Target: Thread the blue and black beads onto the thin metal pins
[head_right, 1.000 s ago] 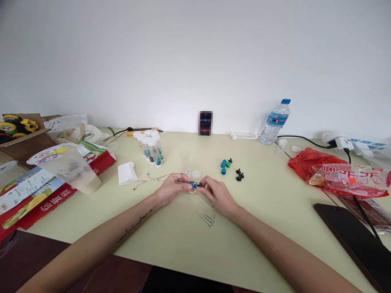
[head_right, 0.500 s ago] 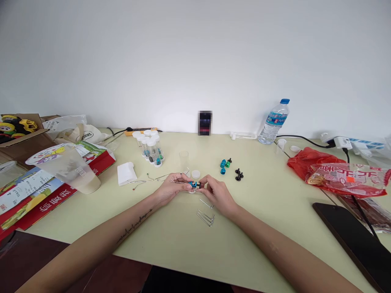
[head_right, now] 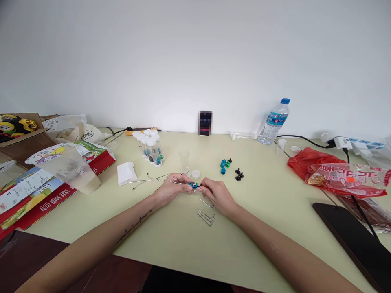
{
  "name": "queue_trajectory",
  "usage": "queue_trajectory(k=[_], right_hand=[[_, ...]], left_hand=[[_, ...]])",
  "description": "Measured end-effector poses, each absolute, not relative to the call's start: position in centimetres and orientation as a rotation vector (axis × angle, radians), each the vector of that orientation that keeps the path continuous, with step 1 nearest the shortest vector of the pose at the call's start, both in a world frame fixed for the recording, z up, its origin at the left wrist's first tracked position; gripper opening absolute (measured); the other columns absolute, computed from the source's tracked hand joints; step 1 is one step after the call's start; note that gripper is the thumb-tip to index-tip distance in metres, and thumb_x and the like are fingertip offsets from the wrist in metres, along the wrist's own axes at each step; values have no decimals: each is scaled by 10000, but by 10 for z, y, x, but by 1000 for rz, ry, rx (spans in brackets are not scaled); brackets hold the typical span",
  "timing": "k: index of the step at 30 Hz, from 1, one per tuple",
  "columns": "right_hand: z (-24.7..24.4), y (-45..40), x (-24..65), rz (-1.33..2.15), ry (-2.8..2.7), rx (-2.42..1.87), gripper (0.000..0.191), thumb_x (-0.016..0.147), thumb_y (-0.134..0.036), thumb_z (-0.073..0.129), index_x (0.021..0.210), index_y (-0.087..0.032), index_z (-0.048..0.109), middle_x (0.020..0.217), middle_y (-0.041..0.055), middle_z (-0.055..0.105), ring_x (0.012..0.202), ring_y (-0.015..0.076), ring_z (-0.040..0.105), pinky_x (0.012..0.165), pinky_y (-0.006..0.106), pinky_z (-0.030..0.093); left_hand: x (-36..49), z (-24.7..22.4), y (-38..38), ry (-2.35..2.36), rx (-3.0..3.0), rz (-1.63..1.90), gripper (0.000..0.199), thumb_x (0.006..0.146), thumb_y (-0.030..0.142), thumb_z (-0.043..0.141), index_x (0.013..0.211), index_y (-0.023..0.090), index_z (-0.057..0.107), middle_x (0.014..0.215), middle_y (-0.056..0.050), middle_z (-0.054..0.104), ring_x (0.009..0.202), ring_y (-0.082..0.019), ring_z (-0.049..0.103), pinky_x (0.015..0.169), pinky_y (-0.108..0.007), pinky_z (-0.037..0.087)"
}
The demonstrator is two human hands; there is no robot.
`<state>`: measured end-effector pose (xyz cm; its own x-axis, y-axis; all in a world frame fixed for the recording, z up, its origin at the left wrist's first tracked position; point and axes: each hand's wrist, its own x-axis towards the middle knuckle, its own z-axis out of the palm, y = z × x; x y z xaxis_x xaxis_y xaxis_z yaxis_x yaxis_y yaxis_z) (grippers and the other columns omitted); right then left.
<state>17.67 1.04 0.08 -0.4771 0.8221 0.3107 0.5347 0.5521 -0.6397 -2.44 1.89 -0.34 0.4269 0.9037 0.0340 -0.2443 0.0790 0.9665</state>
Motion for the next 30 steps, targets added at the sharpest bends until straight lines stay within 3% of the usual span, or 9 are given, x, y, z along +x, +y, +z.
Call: queue_trajectory(k=[7, 15, 23, 30], right_hand=[[3, 9, 177, 648, -2237, -1043, 410, 961, -394, 281, 657, -193, 469, 543, -25, 522, 485, 104, 463, 517, 227, 353], [-2, 11, 176, 576, -2145, -1068, 209, 887, -428, 456, 869, -220, 459, 586, -41, 518, 486, 116, 419, 493, 235, 339], [2, 9, 177, 638, -2209, -1076, 348, 947, -404, 317, 699, -208, 461, 513, -43, 477, 456, 110, 440, 497, 235, 346], [2, 8, 175, 677, -2148, -1080, 187, 912, -411, 408, 924, -226, 434, 644, -30, 551, 456, 114, 439, 482, 241, 354]], left_hand=[[-24, -3, 18, 720, 1199, 966, 294, 578, 258, 783, 804, 115, 661, 780, -74, 682, 716, -182, 641, 794, -370, 473], [-25, -2, 19, 747, 1168, 983, 302, 574, 268, 784, 811, 120, 671, 815, -81, 682, 735, -187, 640, 794, -370, 474], [-24, -3, 18, 727, 1181, 974, 321, 569, 270, 787, 817, 112, 659, 808, -88, 680, 719, -192, 645, 788, -373, 481], [-26, -3, 20, 729, 1160, 991, 300, 593, 269, 774, 822, 111, 661, 830, -94, 681, 728, -192, 647, 797, -379, 475]])
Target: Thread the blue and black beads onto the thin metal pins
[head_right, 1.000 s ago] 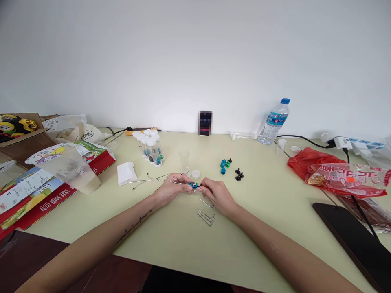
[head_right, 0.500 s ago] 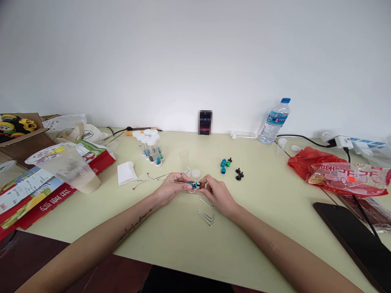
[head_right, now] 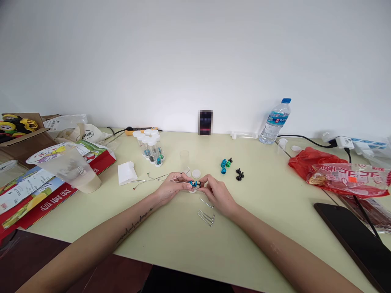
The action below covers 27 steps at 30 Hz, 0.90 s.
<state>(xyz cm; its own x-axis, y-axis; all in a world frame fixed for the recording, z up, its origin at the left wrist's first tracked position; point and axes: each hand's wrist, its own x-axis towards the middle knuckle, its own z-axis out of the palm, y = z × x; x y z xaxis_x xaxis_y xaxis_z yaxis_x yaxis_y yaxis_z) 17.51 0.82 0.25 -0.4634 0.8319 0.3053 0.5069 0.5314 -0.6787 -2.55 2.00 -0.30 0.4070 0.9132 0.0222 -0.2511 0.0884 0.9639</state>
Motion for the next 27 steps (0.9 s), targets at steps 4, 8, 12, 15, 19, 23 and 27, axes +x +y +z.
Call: queue_trajectory(k=[4, 8, 12, 15, 19, 23, 27], right_hand=[[3, 9, 176, 667, -2177, -1100, 282, 928, -429, 355, 772, -218, 461, 542, -38, 501, 454, 120, 436, 481, 241, 353], [2, 10, 176, 628, -2163, -1090, 234, 912, -429, 396, 838, -220, 470, 614, -27, 553, 454, 111, 432, 479, 240, 356], [0, 10, 176, 614, -2146, -1092, 205, 903, -420, 424, 860, -223, 462, 612, -30, 550, 453, 112, 428, 484, 243, 357], [1, 10, 176, 629, -2188, -1093, 278, 928, -408, 371, 747, -215, 458, 540, -37, 502, 454, 114, 429, 488, 241, 351], [1, 9, 176, 606, -2159, -1094, 186, 904, -401, 432, 871, -220, 462, 564, -46, 515, 452, 111, 418, 481, 238, 342], [2, 9, 176, 612, -2164, -1105, 222, 910, -409, 414, 806, -219, 462, 527, -51, 487, 456, 115, 416, 483, 235, 341], [2, 9, 175, 589, -2173, -1102, 224, 911, -414, 403, 819, -220, 466, 531, -50, 494, 451, 118, 426, 474, 233, 334]], left_hand=[[-25, -3, 19, 724, 1165, 980, 313, 568, 272, 788, 810, 116, 665, 808, -82, 683, 717, -195, 650, 790, -383, 478], [-25, -2, 19, 740, 1165, 984, 312, 575, 274, 784, 815, 116, 663, 816, -86, 685, 718, -193, 651, 797, -378, 478], [-25, -3, 20, 736, 1164, 979, 306, 578, 271, 782, 814, 119, 661, 825, -85, 683, 719, -191, 651, 800, -380, 477], [-26, -4, 20, 713, 1167, 971, 301, 582, 265, 781, 815, 120, 656, 826, -82, 681, 727, -195, 650, 792, -386, 479], [-26, -5, 21, 721, 1169, 984, 285, 600, 256, 771, 824, 120, 658, 823, -83, 682, 728, -191, 650, 805, -384, 472], [-26, -6, 21, 709, 1177, 977, 279, 602, 250, 770, 823, 117, 663, 828, -87, 682, 726, -194, 650, 802, -384, 474], [-26, -6, 21, 708, 1185, 983, 272, 612, 247, 765, 824, 113, 659, 817, -91, 683, 732, -194, 649, 813, -385, 471]])
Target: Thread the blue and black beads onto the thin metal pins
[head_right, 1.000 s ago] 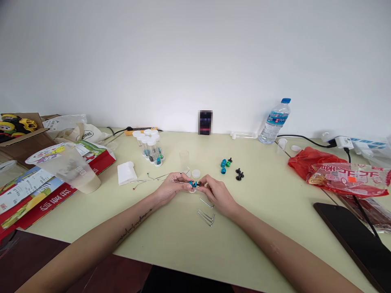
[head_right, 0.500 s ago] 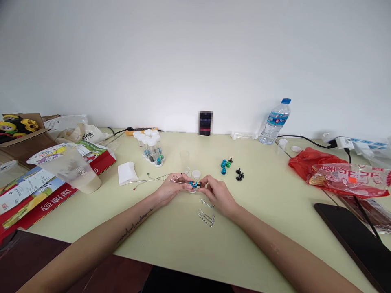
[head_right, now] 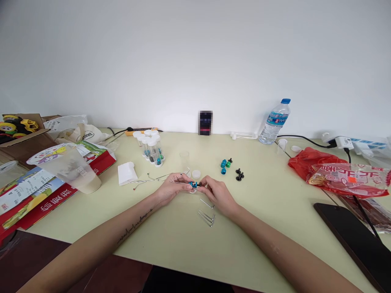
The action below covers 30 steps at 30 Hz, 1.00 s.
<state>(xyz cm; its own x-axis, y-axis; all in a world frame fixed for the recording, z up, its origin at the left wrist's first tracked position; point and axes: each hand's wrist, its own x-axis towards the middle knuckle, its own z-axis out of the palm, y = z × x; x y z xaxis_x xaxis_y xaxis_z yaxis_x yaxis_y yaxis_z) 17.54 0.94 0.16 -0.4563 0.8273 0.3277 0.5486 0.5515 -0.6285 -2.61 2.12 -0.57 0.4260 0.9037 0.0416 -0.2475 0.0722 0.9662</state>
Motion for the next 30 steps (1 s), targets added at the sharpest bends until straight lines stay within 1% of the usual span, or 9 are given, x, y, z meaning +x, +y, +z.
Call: queue_trajectory(k=[3, 7, 8, 12, 14, 17, 23, 28, 30], right_hand=[[0, 10, 176, 568, -2153, -1086, 186, 896, -404, 440, 901, -219, 463, 562, -49, 514, 458, 114, 429, 476, 231, 338], [-1, 10, 176, 590, -2167, -1089, 240, 913, -404, 411, 783, -211, 466, 529, -48, 493, 448, 107, 411, 466, 225, 333], [-1, 10, 176, 590, -2172, -1089, 241, 916, -403, 405, 784, -211, 467, 527, -49, 492, 449, 108, 413, 466, 225, 331], [-1, 10, 176, 566, -2154, -1075, 169, 900, -385, 442, 912, -218, 468, 603, -42, 543, 468, 109, 435, 484, 226, 342], [-1, 10, 176, 574, -2150, -1079, 180, 899, -393, 442, 874, -217, 470, 600, -40, 538, 466, 106, 428, 478, 225, 340], [-1, 10, 176, 595, -2171, -1090, 254, 911, -414, 414, 766, -211, 463, 532, -49, 489, 448, 103, 406, 462, 221, 328], [-1, 11, 176, 541, -2155, -1069, 177, 889, -391, 463, 886, -214, 477, 546, -55, 494, 479, 110, 424, 484, 218, 333], [-1, 11, 176, 618, -2182, -1083, 276, 914, -416, 404, 740, -208, 454, 516, -52, 470, 449, 102, 398, 463, 217, 322], [-2, 11, 176, 615, -2184, -1086, 264, 914, -412, 406, 753, -209, 457, 514, -54, 470, 446, 102, 397, 465, 218, 321]], left_hand=[[-26, -6, 21, 713, 1178, 983, 281, 611, 247, 766, 834, 112, 659, 826, -92, 681, 733, -195, 650, 814, -390, 472], [-26, -7, 22, 702, 1169, 977, 289, 599, 245, 773, 827, 110, 661, 813, -86, 678, 724, -195, 649, 799, -392, 479], [-26, -7, 21, 702, 1170, 977, 287, 601, 245, 772, 827, 110, 660, 810, -86, 678, 725, -194, 648, 801, -390, 477], [-27, -6, 21, 718, 1164, 978, 284, 606, 247, 769, 831, 112, 660, 830, -90, 680, 738, -192, 649, 811, -384, 472], [-26, -5, 21, 713, 1163, 973, 293, 598, 251, 774, 831, 114, 660, 827, -86, 679, 727, -192, 650, 801, -384, 476], [-26, -5, 21, 699, 1175, 968, 297, 594, 256, 776, 826, 112, 660, 808, -81, 678, 718, -192, 651, 793, -383, 479], [-26, -6, 22, 722, 1147, 971, 309, 584, 258, 781, 828, 112, 662, 835, -88, 678, 728, -190, 648, 799, -389, 479], [-26, -5, 21, 718, 1174, 966, 308, 574, 273, 786, 809, 119, 662, 799, -72, 680, 708, -187, 649, 800, -384, 472], [-26, -5, 21, 720, 1179, 968, 303, 578, 272, 784, 811, 120, 662, 800, -74, 682, 712, -186, 649, 800, -378, 471]])
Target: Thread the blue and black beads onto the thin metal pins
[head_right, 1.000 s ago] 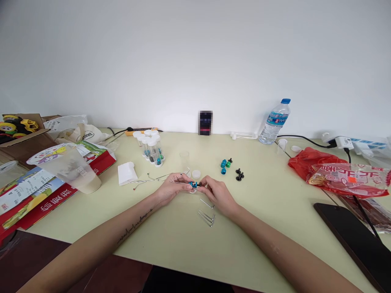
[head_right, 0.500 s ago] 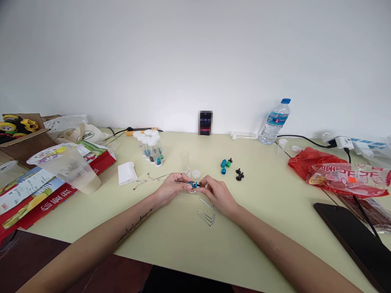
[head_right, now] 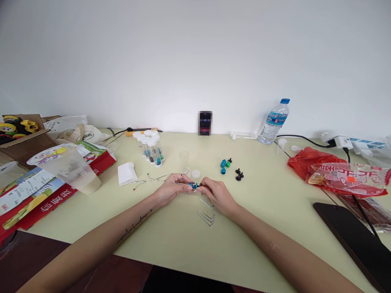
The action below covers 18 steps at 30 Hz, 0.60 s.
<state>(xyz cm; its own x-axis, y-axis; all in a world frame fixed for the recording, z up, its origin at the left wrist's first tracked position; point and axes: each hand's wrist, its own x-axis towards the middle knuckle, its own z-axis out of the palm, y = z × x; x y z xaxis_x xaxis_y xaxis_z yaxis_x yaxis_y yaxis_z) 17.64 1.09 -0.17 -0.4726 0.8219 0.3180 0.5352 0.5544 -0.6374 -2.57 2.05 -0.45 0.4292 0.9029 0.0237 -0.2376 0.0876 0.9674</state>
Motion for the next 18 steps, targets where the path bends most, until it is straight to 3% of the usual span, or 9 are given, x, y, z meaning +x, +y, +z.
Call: queue_trajectory(k=[4, 10, 16, 18], right_hand=[[-3, 11, 176, 546, -2155, -1077, 158, 888, -372, 467, 889, -214, 466, 536, -60, 483, 460, 108, 403, 481, 221, 323], [0, 11, 177, 608, -2196, -1070, 278, 918, -401, 398, 727, -207, 453, 527, -43, 492, 462, 106, 417, 476, 220, 329], [-1, 10, 176, 553, -2155, -1070, 182, 887, -399, 458, 877, -217, 466, 554, -52, 509, 473, 113, 430, 479, 221, 328], [0, 10, 176, 570, -2160, -1073, 210, 889, -416, 450, 835, -214, 470, 557, -46, 505, 478, 112, 428, 473, 220, 324]], left_hand=[[-26, -5, 21, 730, 1160, 962, 295, 591, 264, 777, 823, 121, 663, 818, -83, 683, 725, -183, 646, 799, -373, 473], [-26, -7, 21, 696, 1171, 962, 281, 590, 245, 779, 816, 122, 666, 806, -73, 676, 730, -182, 643, 801, -377, 475], [-26, -6, 22, 716, 1164, 957, 300, 591, 258, 777, 830, 115, 667, 828, -87, 678, 733, -189, 646, 805, -386, 477], [-26, -5, 22, 719, 1163, 956, 304, 580, 260, 784, 821, 116, 668, 815, -81, 678, 726, -188, 646, 804, -386, 478]])
